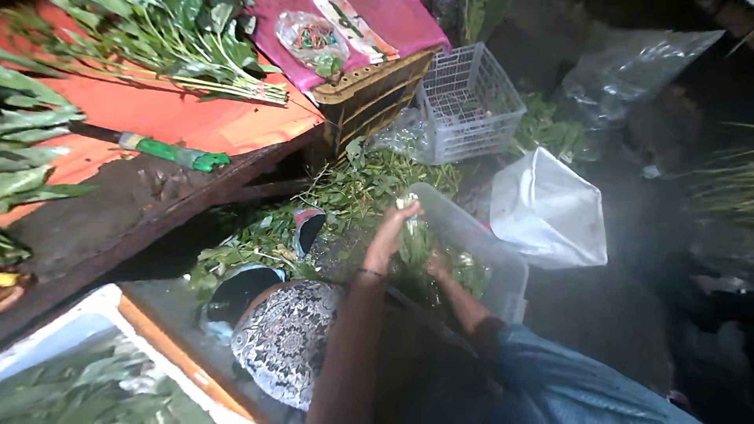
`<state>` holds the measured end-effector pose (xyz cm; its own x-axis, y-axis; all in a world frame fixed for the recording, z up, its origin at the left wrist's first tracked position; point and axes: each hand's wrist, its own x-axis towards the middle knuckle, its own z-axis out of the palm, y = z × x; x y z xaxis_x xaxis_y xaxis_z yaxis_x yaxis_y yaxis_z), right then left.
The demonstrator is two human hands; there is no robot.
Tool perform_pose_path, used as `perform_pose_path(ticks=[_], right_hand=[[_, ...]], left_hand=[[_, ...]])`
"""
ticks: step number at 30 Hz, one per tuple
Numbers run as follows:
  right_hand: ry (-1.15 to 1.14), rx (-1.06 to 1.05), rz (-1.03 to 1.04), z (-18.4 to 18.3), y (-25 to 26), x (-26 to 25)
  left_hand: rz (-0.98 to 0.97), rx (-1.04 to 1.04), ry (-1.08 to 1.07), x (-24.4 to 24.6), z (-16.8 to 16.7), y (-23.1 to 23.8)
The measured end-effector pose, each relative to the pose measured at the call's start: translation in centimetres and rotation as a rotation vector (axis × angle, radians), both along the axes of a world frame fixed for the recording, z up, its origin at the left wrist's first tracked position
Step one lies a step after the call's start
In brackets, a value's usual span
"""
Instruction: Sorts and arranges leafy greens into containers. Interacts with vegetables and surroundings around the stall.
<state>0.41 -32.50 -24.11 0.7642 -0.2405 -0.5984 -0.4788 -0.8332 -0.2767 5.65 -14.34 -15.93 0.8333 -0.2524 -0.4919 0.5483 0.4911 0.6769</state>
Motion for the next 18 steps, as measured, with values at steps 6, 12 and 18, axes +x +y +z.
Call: perform_pose_path(ticks=[6,12,18], right_hand=[[-0.260,0.496,-0.097,8.0,-6.0,1.1],[-0.274,0.438,0.302,13.3,-5.9,1.8],[-0.132,0.552,0.109,15.5,-1.9,2.0]], left_hand=[[-0.142,0.288,-0.106,-0.3,-1.2,-0.2],[-0.452,0.292,-0.275,-0.8,1.7,-0.5],[-0.666,0.528,-0.445,-1.8,2.2,-1.4]])
